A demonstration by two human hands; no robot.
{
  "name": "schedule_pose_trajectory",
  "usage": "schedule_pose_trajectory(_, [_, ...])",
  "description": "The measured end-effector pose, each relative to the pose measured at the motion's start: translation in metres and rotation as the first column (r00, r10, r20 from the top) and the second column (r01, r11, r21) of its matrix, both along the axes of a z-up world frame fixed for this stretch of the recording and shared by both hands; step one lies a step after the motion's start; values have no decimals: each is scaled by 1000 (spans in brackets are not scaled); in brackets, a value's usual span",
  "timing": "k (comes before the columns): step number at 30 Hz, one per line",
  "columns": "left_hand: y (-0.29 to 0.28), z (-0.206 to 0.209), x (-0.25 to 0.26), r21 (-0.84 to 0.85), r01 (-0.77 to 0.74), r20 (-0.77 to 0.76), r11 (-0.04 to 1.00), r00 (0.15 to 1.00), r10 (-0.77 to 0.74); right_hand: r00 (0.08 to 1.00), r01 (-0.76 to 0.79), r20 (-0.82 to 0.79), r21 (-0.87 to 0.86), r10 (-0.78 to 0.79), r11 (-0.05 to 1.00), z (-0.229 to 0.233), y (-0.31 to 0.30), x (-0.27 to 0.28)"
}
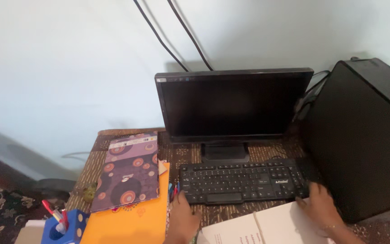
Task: The person wipes a blue pen holder and places it on the desk, then wipes the monitor and keyboard. They move notebooks and a mouse, then repeatedly pick up pens and pencils from the holder and place them back, arranging the items on the desk.
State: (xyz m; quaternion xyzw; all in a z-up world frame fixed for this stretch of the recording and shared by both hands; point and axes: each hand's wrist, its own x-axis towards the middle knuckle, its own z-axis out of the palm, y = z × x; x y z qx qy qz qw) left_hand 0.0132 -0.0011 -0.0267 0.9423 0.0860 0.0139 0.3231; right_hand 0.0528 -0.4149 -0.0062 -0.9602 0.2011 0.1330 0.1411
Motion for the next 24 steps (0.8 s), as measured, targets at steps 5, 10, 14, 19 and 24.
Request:
schedule_pose_trajectory(5, [-4, -13, 9, 4, -27, -121, 1000, 992, 27, 990, 52, 121, 120, -66, 991, 4, 1, 6])
schedule_pose_trajectory(10, [-7, -14, 8, 90, 3, -94, 996, 996, 5, 981, 192, 28, 50, -193, 980, -2, 10, 13])
schedule_pose_trajectory(14, [-3, -11, 6, 50, -6, -97, 999, 995, 11, 977, 182, 96, 80, -189, 980, -15, -1, 23])
schedule_pose_trajectory(19, [-7, 1, 2, 44, -34, -141, 998, 989, 40, 959, 282, -5, 104, -283, 954, -26, -14, 29])
schedule_pose_trajectory(24, [-14, 13, -14, 140, -28, -131, 990, 990, 47, 955, 293, 17, 66, -295, 954, -34, -22, 14])
